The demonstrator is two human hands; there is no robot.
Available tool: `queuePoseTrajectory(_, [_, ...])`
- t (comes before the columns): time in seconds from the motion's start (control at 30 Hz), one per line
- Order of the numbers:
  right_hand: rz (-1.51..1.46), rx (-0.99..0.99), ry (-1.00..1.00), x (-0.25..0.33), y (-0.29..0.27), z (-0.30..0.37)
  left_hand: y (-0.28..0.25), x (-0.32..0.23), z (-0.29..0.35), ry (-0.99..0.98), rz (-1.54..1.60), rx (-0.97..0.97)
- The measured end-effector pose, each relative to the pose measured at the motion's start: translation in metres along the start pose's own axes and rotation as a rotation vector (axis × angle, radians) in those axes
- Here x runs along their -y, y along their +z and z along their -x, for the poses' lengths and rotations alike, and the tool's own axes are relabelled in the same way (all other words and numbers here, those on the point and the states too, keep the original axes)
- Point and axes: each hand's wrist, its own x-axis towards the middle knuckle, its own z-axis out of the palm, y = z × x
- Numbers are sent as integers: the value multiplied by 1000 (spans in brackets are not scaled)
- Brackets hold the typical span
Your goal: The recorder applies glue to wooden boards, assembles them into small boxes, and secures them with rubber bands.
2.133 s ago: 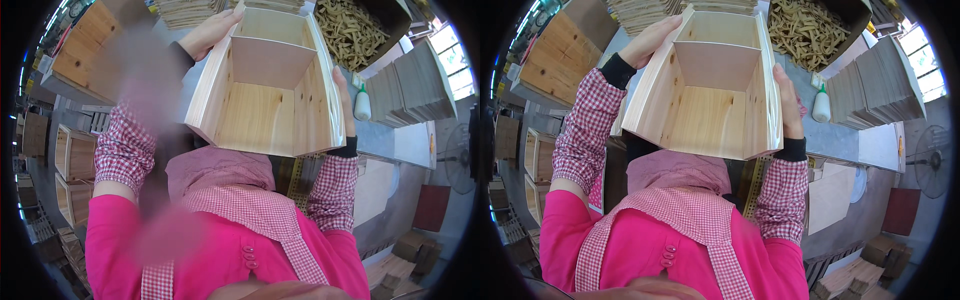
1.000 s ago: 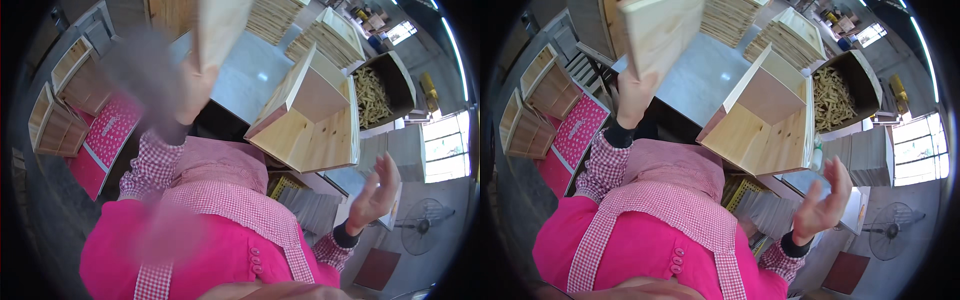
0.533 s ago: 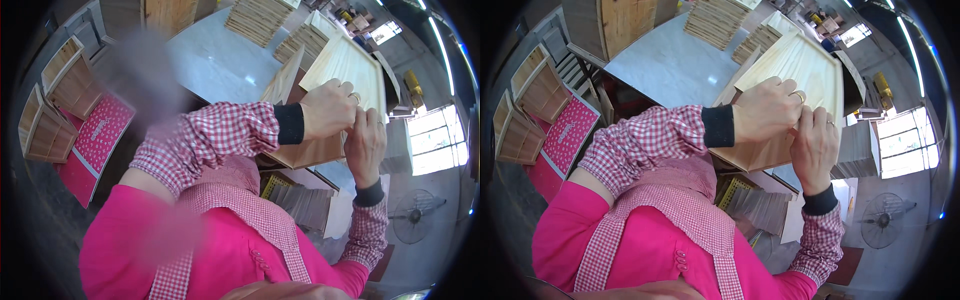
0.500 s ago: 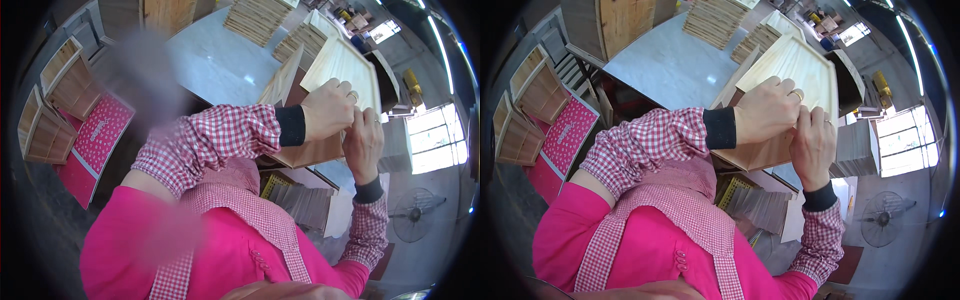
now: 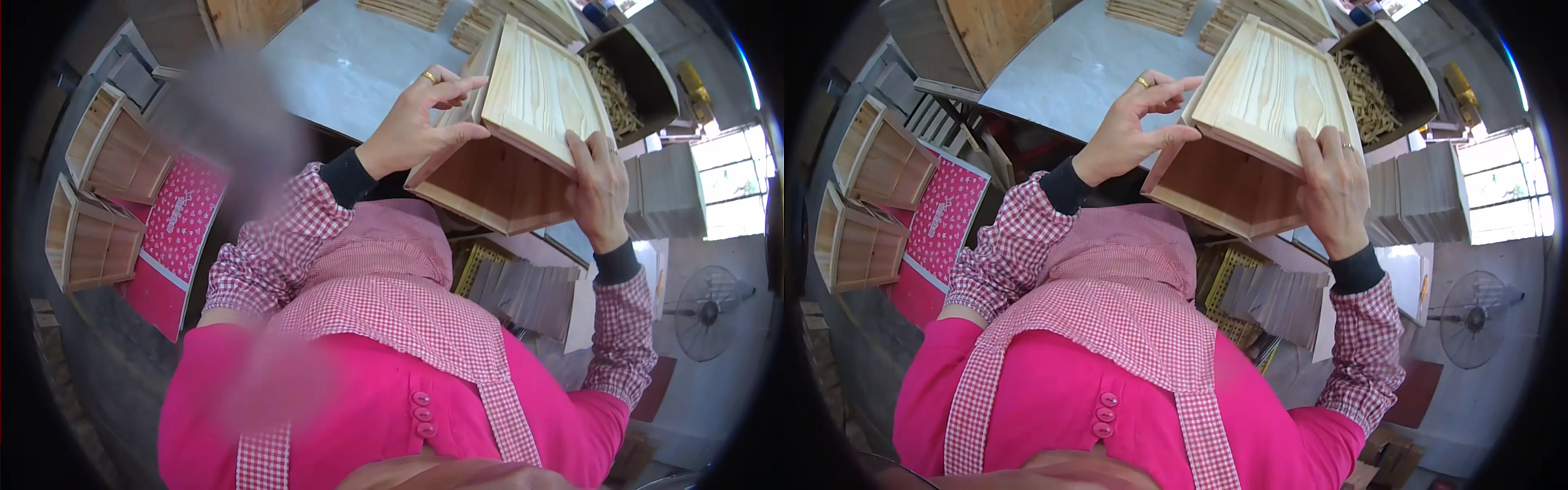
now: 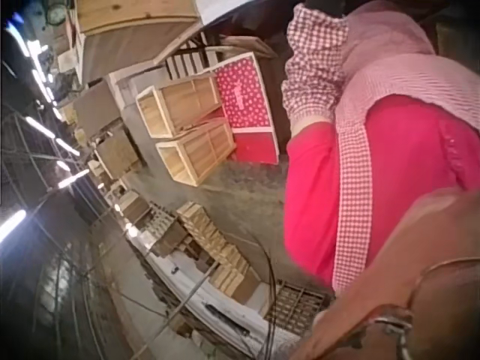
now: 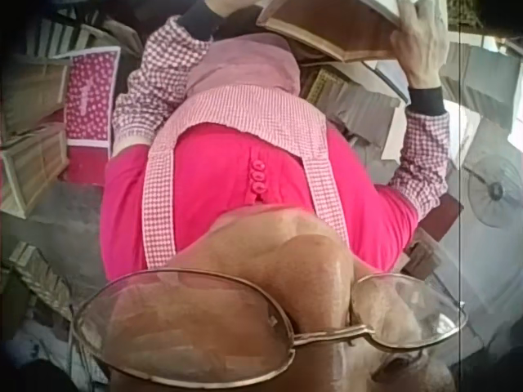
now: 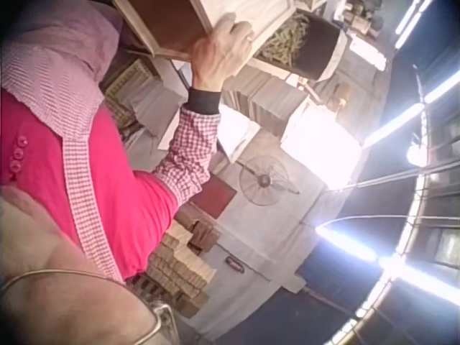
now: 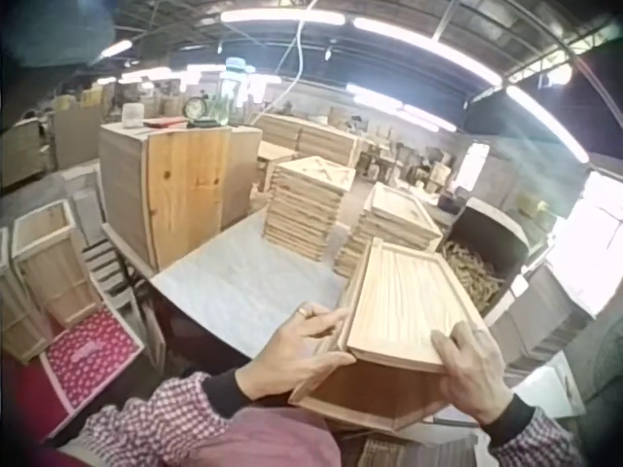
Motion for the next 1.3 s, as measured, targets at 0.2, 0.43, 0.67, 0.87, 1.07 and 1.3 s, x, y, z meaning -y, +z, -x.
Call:
queuePoseTrajectory(0.2, [-16, -41, -21, 5, 4, -2, 3, 9, 1, 23, 73, 15])
queuePoseTrajectory(0.43, [-23, -61, 16, 7, 14, -1, 1, 8, 1, 3, 81, 49])
queuePoseTrajectory(0.67, [-59, -234, 27, 13, 29, 4, -3, 1, 4, -70, -26, 43])
queuePoseTrajectory(0.87, [-53, -307, 95, 18, 32, 15, -15, 27, 13, -104, -72, 0])
queuePoseTrajectory(1.07, [-539, -578, 360, 12, 18, 58, -15, 9, 8, -65, -159, 23])
queuePoseTrajectory(1.3, [-1018, -733, 562, 1, 69, 96, -7, -10, 3, -69, -172, 47])
